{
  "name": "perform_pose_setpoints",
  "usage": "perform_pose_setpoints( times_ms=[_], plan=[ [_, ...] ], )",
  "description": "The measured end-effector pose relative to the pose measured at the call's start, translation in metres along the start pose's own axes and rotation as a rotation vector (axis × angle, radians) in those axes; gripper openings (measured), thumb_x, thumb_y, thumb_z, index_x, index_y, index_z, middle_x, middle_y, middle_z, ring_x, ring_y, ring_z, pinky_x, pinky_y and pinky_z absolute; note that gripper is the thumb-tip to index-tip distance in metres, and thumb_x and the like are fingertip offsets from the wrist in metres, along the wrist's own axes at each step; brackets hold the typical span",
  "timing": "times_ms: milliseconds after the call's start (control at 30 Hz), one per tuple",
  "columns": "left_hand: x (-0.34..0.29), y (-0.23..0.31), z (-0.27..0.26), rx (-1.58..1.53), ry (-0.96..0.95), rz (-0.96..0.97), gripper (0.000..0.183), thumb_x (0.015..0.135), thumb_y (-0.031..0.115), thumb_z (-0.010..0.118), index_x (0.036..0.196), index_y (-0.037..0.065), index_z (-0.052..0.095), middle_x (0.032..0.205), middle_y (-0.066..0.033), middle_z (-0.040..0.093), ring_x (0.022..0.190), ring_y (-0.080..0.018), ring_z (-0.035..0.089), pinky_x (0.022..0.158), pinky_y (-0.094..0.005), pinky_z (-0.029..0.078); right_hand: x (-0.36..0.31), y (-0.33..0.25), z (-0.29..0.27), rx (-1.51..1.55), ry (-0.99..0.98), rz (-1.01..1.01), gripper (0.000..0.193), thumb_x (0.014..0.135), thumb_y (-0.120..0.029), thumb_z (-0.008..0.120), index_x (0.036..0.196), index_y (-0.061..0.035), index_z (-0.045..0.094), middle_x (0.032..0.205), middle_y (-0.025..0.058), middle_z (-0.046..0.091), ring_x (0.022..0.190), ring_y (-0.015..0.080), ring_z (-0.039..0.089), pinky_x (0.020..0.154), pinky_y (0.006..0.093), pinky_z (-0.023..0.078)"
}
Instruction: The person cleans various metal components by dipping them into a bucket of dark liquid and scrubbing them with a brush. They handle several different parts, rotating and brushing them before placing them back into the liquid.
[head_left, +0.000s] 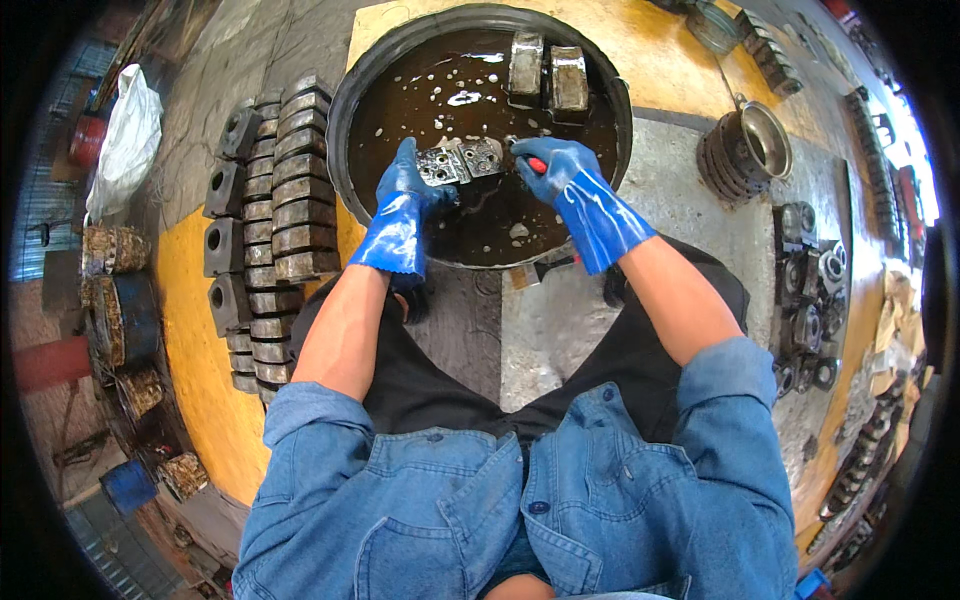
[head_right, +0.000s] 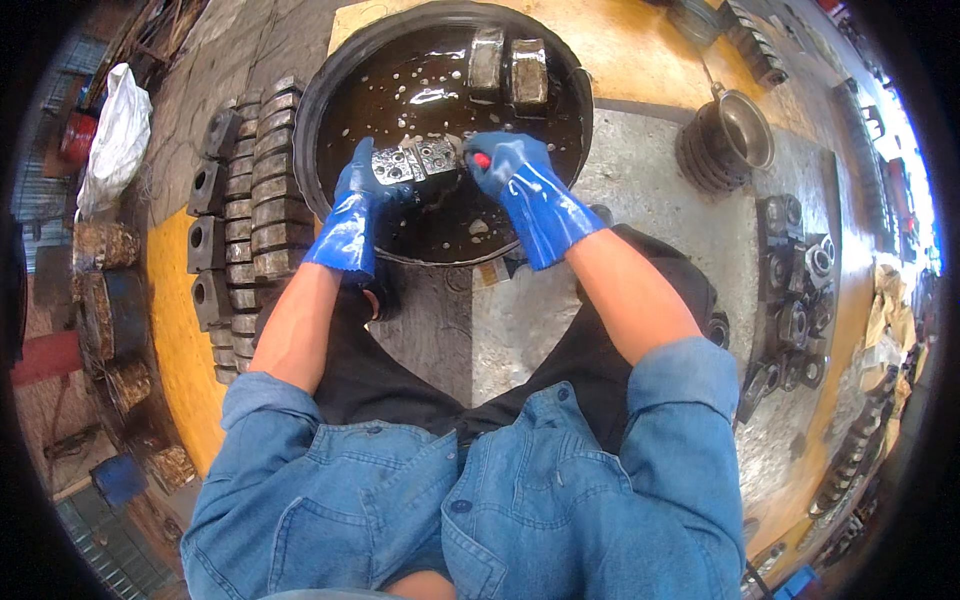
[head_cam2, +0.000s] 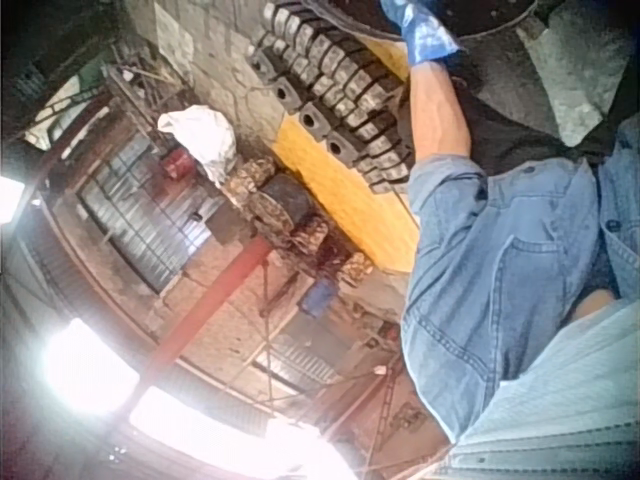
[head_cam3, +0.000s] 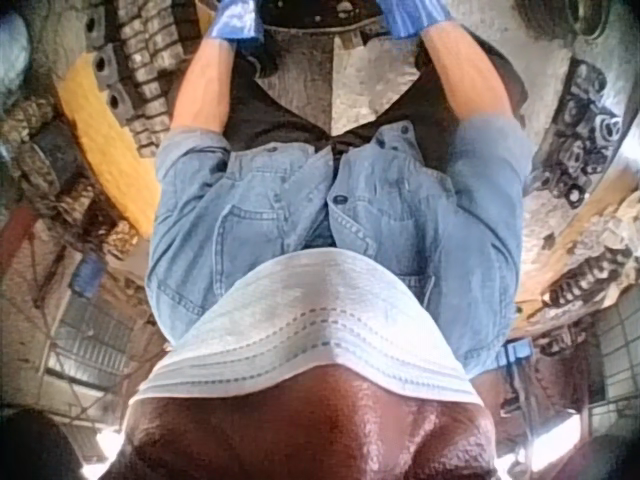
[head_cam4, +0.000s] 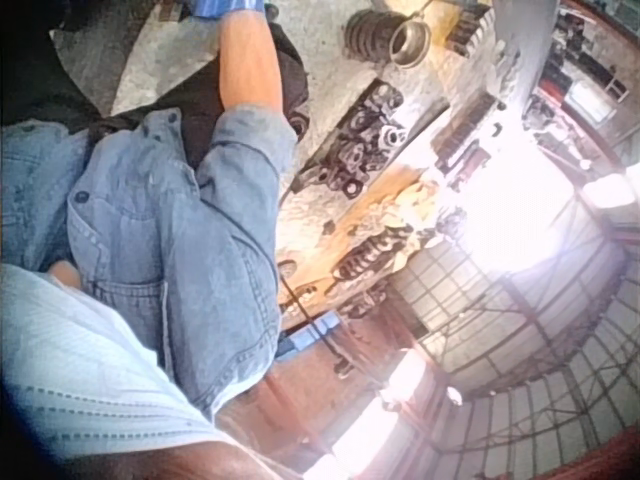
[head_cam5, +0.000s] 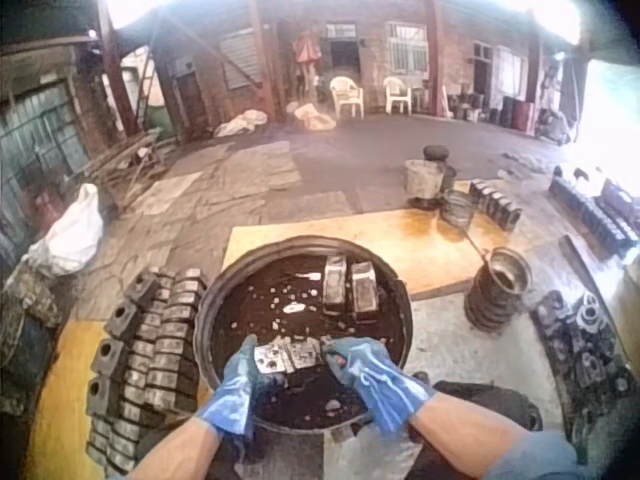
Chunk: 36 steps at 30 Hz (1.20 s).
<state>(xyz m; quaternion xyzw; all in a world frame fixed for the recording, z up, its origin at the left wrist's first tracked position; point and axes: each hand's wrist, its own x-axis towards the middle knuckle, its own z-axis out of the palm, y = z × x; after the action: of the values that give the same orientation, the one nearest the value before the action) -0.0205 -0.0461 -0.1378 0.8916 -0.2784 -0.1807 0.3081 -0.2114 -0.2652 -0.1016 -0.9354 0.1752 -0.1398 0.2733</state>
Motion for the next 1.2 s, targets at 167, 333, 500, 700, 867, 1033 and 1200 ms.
perform_pose_setpoints(
  times_ms=[167, 333, 500, 700, 867, 1033, 1200],
  plan=[
    [0.003, 0.009, -0.002, 0.088, 0.023, -0.002, 0.1, 0.076, 0.036, 0.095, 0.157, 0.002, 0.046, 0.13, -0.0183, 0.074, 0.116, -0.0291, 0.073, 0.105, -0.0397, 0.056, -0.002, 0.048, 0.035, 0.125, -0.168, 0.27, 0.025, 0.096, -0.034, 0.072, 0.118, -0.0248, 0.08, 0.108, 0.0132, 0.079, 0.098, 0.0334, 0.077, 0.088, 0.0427, 0.062],
    [0.003, 0.017, -0.01, 0.074, -0.006, -0.091, 0.122, 0.063, 0.032, 0.102, 0.164, 0.006, 0.038, 0.141, -0.025, 0.068, 0.13, -0.0391, 0.067, 0.111, -0.0446, 0.053, 0.008, 0.01, 0.019, 0.439, 0.038, 0.102, 0.023, 0.097, -0.03, 0.074, 0.117, -0.0201, 0.08, 0.106, 0.0114, 0.081, 0.093, 0.029, 0.078, 0.087, 0.0385, 0.062],
    [-0.001, 0.028, -0.018, 0.1, -0.006, -0.147, 0.123, 0.064, 0.034, 0.102, 0.165, 0.006, 0.037, 0.143, -0.0243, 0.067, 0.131, -0.038, 0.066, 0.111, -0.044, 0.054, -0.002, -0.059, -0.015, 0.487, 0.141, -0.215, 0.022, 0.098, -0.008, 0.073, 0.119, -0.0116, 0.081, 0.113, 0.0102, 0.082, 0.101, 0.0204, 0.078, 0.094, 0.0346, 0.062],
    [0.0, 0.031, -0.016, 0.142, 0.011, -0.138, 0.124, 0.063, 0.041, 0.102, 0.164, 0.007, 0.039, 0.142, -0.0247, 0.067, 0.131, -0.0388, 0.067, 0.111, -0.0447, 0.054, -0.004, -0.057, -0.016, 0.128, 0.04, -0.464, 0.029, 0.09, -0.009, 0.079, 0.118, -0.0139, 0.079, 0.115, 0.0133, 0.079, 0.103, 0.0357, 0.076, 0.09, 0.0428, 0.063],
    [0.009, 0.014, -0.009, 0.153, 0.033, -0.079, 0.117, 0.063, 0.041, 0.102, 0.159, 0.005, 0.045, 0.139, -0.0269, 0.068, 0.13, -0.0414, 0.066, 0.11, -0.0451, 0.054, -0.007, -0.064, -0.015, 0.203, 0.031, -0.652, 0.026, 0.088, -0.01, 0.078, 0.114, -0.0149, 0.078, 0.113, 0.0112, 0.078, 0.096, 0.037, 0.076, 0.08, 0.0444, 0.062],
    [0.003, 0.014, -0.002, 0.147, 0.051, -0.032, 0.117, 0.061, 0.038, 0.102, 0.158, 0.005, 0.045, 0.138, -0.026, 0.069, 0.127, -0.0403, 0.068, 0.108, -0.0447, 0.054, -0.003, -0.058, -0.018, 0.031, -0.002, -0.466, 0.029, 0.088, -0.011, 0.079, 0.116, -0.0155, 0.079, 0.117, 0.0116, 0.079, 0.104, 0.0339, 0.076, 0.09, 0.0418, 0.063],
    [0.001, 0.01, -0.002, 0.116, 0.004, -0.037, 0.117, 0.063, 0.032, 0.1, 0.161, 0.005, 0.042, 0.142, -0.0236, 0.067, 0.13, -0.0389, 0.067, 0.11, -0.0435, 0.054, 0.018, -0.032, -0.005, 0.628, 0.101, 0.079, 0.02, 0.099, -0.015, 0.076, 0.117, -0.0115, 0.081, 0.108, 0.0096, 0.081, 0.098, 0.0167, 0.075, 0.092, 0.0309, 0.06]
  ],
)
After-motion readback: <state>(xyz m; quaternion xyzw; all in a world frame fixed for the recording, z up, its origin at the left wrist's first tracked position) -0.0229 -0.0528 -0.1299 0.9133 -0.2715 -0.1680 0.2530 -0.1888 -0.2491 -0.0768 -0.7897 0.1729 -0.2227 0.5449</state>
